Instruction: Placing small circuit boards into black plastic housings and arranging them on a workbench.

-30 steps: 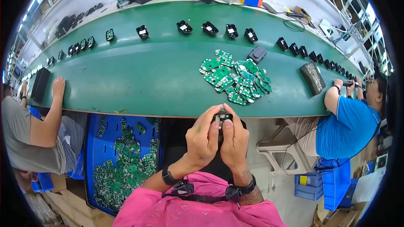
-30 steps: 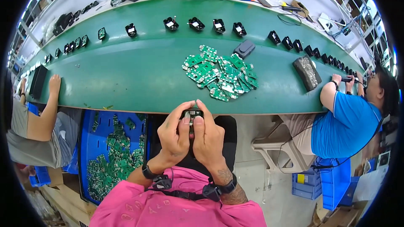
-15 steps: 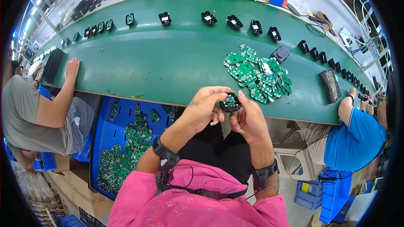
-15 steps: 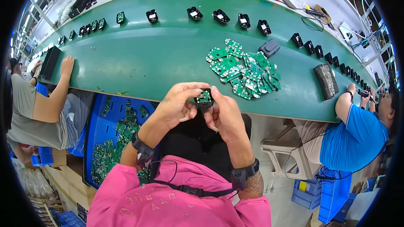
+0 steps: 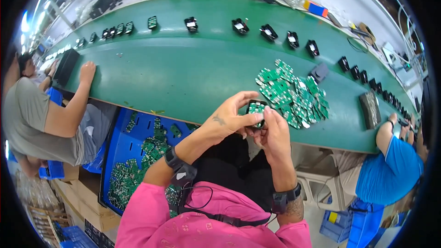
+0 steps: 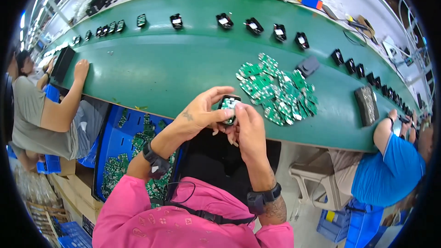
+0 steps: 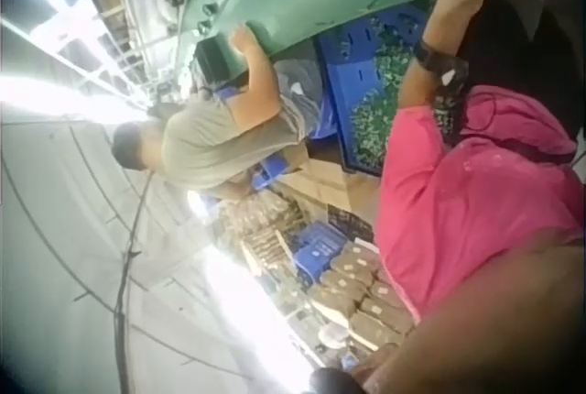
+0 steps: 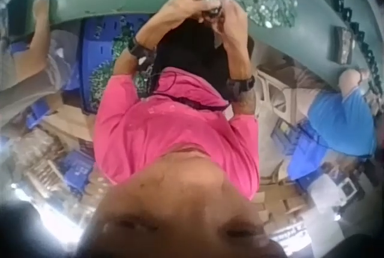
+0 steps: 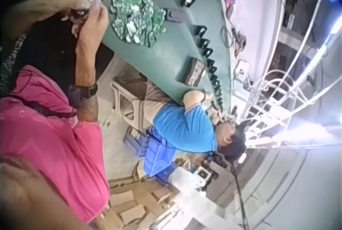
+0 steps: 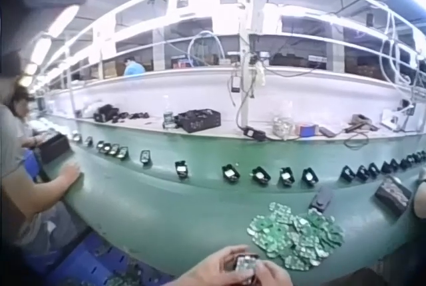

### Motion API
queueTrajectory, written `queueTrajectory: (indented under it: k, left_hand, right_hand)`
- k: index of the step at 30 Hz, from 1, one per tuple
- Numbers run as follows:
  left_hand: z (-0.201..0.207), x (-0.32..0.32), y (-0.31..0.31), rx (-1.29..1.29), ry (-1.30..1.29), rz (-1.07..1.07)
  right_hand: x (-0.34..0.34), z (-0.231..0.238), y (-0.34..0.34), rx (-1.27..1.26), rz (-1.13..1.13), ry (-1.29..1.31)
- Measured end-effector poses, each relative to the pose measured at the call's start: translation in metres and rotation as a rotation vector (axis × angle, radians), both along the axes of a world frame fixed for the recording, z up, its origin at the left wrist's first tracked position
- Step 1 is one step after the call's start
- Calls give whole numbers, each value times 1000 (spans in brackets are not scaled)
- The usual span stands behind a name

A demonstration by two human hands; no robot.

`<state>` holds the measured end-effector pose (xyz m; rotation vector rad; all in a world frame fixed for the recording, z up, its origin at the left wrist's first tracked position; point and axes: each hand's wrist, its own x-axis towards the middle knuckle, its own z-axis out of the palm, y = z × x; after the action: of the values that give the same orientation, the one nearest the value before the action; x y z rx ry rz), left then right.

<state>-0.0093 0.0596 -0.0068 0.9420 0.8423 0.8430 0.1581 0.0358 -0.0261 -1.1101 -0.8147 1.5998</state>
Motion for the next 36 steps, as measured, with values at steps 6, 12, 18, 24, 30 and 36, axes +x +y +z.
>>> queueTrajectory:
  k: [6, 12, 18, 24, 30, 36]
  left_hand:
    - [10, -29, 47, 766, 670, -246]
    - [-4, -59, 150, 1005, 1090, 251]
    - [-34, -136, 303, 808, 1354, 402]
    - [-5, -121, 319, 604, 1598, 133]
    - [20, -174, 298, 568, 1805, 207]
    - [-26, -232, 268, 745, 1436, 482]
  right_hand:
    - [-13, -12, 36, 50, 119, -88]
    - [-20, -47, 28, 709, -173, -835]
    - [-35, -46, 30, 898, -145, -911]
    - [-29, -47, 27, 833, -159, -946]
    - [-27, -42, 23, 813, -127, -963]
    - [-34, -45, 31, 933, -205, -941]
